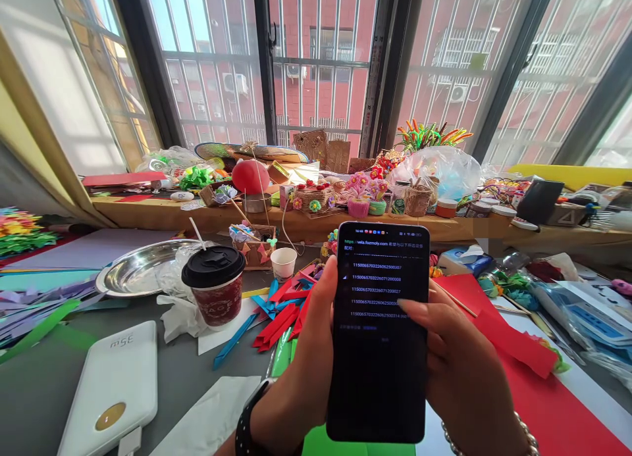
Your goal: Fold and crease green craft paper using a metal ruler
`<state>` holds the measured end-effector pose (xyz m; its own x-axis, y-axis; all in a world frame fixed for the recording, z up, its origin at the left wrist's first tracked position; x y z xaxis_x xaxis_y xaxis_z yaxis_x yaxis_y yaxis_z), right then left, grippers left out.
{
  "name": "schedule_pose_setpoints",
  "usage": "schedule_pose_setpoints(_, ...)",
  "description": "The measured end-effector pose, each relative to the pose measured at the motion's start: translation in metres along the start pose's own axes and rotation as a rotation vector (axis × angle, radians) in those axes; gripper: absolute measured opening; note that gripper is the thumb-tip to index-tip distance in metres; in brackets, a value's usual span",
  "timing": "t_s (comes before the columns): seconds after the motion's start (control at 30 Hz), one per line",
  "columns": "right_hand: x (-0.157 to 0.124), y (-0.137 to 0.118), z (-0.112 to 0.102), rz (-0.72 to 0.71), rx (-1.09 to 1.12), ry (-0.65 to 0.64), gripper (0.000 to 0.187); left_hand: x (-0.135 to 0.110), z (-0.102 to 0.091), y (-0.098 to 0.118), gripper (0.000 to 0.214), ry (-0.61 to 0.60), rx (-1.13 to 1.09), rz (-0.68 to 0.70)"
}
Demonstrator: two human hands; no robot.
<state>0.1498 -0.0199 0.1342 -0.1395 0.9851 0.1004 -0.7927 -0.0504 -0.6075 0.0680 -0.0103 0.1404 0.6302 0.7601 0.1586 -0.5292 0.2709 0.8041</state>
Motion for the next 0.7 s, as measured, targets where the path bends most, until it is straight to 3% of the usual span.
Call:
schedule_pose_setpoints(0.17,0.0018,0.0016,-0.0014,0.028,0.023,0.026,0.012,0.0007,-0.002,-0.0014,0.056,-0.031,-0.017,-0.005)
schedule_pose_setpoints(0.4,-0.0004,-0.0007,0.0065,0.001,-0.043,-0.165,0.031,-0.0024,-0.0012,-0.0007,0.057,-0.039,0.005,-0.006)
schedule_pose_setpoints(0.53,0.0014,-0.0037,0.0037,-0.015,0.005,-0.119,0.005,-0.0021,0.0008,-0.0032,0.057,-0.071,-0.016,-0.017)
schedule_pose_setpoints(0.7,0.0062,-0.0049,-0.0005,-0.029,-0.004,-0.049,0.017,0.0025,-0.0016,-0.0096,0.06,-0.063,-0.069,-0.05)
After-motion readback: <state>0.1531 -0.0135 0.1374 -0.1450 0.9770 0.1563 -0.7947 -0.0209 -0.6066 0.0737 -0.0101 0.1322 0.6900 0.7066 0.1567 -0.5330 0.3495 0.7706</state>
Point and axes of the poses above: each hand's wrist, its own x-axis towards the middle knuckle, its own z-axis out of the palm, y = z × x, the point moved 4 cm from there along x, towards the middle knuckle, and after that the axes turned 13 degrees about x, right-handed, at the moved point
